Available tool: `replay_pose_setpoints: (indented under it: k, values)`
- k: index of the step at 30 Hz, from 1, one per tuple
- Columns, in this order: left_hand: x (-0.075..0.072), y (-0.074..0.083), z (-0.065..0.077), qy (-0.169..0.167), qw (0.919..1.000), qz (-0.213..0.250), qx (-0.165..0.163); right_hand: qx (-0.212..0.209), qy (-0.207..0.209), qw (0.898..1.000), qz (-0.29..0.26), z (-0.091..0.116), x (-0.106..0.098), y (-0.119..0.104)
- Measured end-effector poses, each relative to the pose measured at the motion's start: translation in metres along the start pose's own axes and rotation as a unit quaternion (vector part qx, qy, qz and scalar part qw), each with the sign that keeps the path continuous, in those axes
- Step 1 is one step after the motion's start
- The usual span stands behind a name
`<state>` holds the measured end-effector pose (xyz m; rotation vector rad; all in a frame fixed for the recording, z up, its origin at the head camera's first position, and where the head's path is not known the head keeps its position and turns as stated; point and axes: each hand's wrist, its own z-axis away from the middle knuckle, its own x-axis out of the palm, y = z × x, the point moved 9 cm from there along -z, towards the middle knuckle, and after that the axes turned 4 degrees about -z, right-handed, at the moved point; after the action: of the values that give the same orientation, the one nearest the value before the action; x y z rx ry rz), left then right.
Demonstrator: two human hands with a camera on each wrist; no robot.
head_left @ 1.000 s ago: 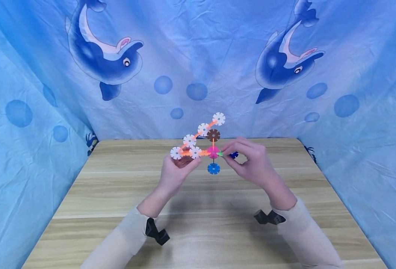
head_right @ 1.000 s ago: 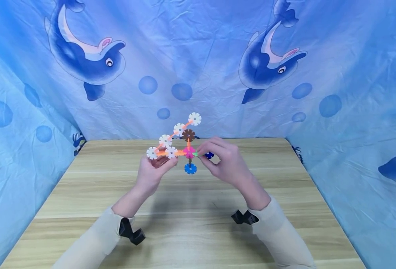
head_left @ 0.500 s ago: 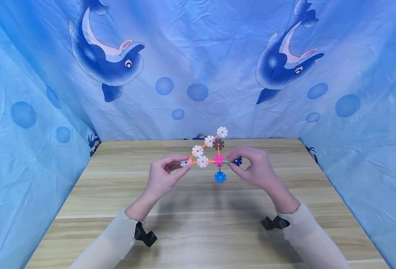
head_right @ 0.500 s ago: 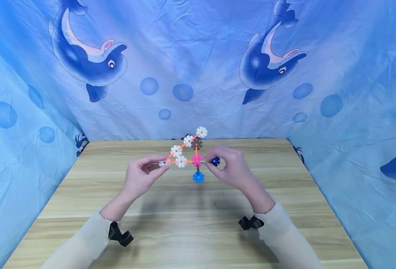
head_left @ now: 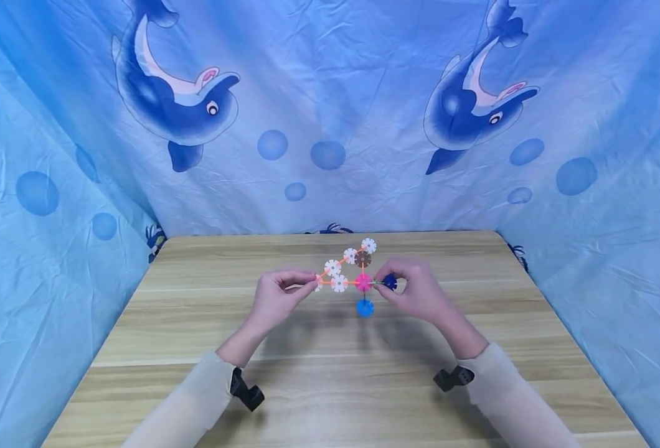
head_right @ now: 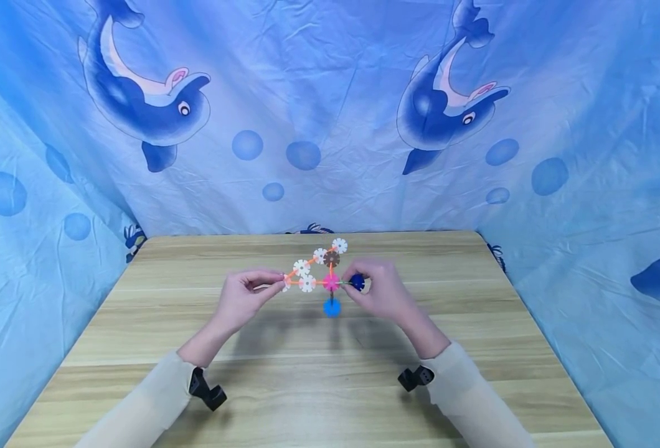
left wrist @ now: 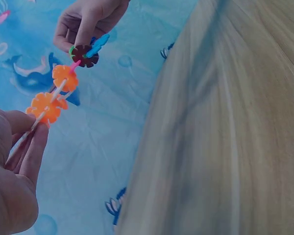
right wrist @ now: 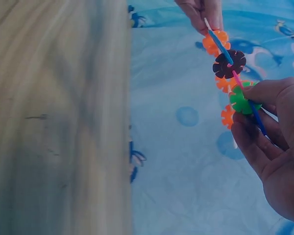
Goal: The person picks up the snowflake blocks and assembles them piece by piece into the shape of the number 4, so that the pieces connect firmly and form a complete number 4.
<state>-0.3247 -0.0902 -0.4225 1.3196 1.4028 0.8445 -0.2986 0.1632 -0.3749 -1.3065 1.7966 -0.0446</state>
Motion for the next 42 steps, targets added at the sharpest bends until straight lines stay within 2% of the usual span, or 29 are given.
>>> replay_pose_setpoints:
  k: [7,15,24,32,42]
  values:
    - [0.002,-0.028,-0.006,-0.008,0.9979,-0.057,-0.028,0.063,-0.034,0.997,0.004,0.008,0.023,0.026]
    - [0.005,-0.062,-0.011,-0.015,0.9948,-0.072,-0.071,0.087,-0.057,0.995,-0.008,0.013,0.044,0.047]
    - [0.01,-0.089,-0.016,-0.026,0.9895,-0.095,-0.106,0.15,-0.084,0.985,0.03,0.019,0.062,0.074]
    - [0.012,-0.106,-0.017,-0.031,0.9844,-0.105,-0.138,0.2,-0.12,0.972,0.024,0.025,0.076,0.087]
    - [0.012,-0.117,-0.014,-0.052,0.9785,-0.133,-0.149,0.203,-0.137,0.969,0.02,0.03,0.087,0.094]
